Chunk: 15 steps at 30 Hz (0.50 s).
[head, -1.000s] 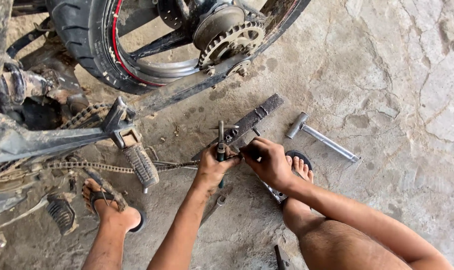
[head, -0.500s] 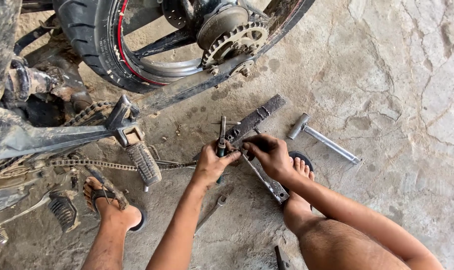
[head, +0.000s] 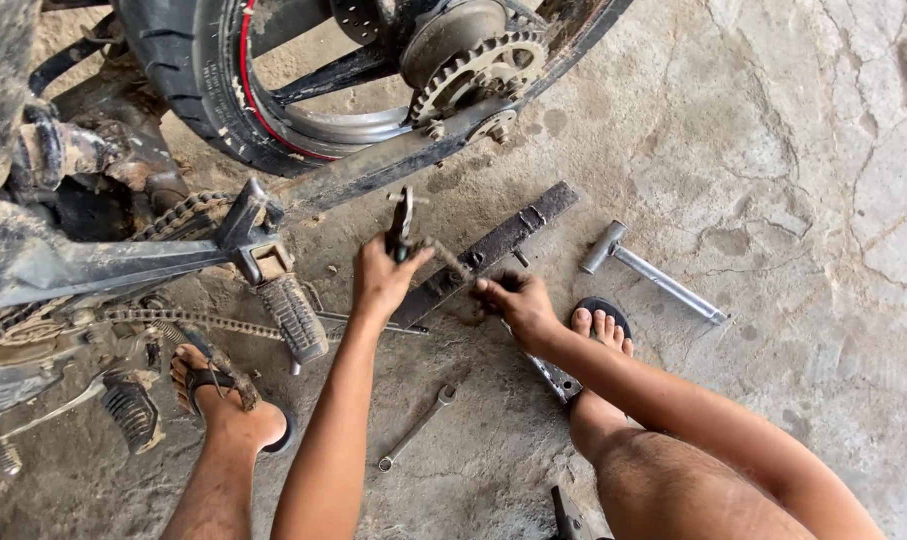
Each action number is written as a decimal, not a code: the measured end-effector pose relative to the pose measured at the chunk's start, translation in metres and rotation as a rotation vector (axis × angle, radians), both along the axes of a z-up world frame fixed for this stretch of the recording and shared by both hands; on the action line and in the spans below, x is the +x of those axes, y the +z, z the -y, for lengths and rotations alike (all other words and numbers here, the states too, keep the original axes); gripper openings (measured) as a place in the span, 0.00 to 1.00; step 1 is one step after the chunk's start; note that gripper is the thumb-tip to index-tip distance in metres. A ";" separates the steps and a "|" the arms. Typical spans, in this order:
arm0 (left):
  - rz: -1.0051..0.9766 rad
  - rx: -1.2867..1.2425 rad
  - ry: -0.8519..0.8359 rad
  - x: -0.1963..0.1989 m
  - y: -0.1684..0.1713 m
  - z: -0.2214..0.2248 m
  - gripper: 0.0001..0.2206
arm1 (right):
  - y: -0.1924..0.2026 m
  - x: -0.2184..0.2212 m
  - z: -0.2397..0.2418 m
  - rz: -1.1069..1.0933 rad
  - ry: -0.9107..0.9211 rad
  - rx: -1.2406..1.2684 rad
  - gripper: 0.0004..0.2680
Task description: The person is performing maintenance on a motorcycle chain, including removing a link with a hammer and punch and re-installing the chain.
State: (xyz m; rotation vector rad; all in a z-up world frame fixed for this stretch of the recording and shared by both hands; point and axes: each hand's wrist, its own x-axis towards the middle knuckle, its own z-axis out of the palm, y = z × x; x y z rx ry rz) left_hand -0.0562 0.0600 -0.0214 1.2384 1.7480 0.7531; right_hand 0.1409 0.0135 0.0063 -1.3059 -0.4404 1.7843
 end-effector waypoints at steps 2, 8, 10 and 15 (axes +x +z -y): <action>-0.139 -0.068 -0.029 0.007 0.006 -0.019 0.20 | -0.004 -0.002 -0.009 0.065 -0.006 0.058 0.09; -0.166 -0.228 -0.032 0.012 -0.017 -0.047 0.17 | -0.011 -0.014 -0.007 0.321 0.127 0.152 0.09; -0.157 -0.229 -0.023 0.012 -0.024 -0.047 0.16 | -0.015 -0.016 -0.006 0.326 0.135 0.146 0.09; -0.129 -0.257 -0.007 0.012 0.002 -0.039 0.15 | -0.021 -0.014 -0.005 0.329 0.148 0.126 0.08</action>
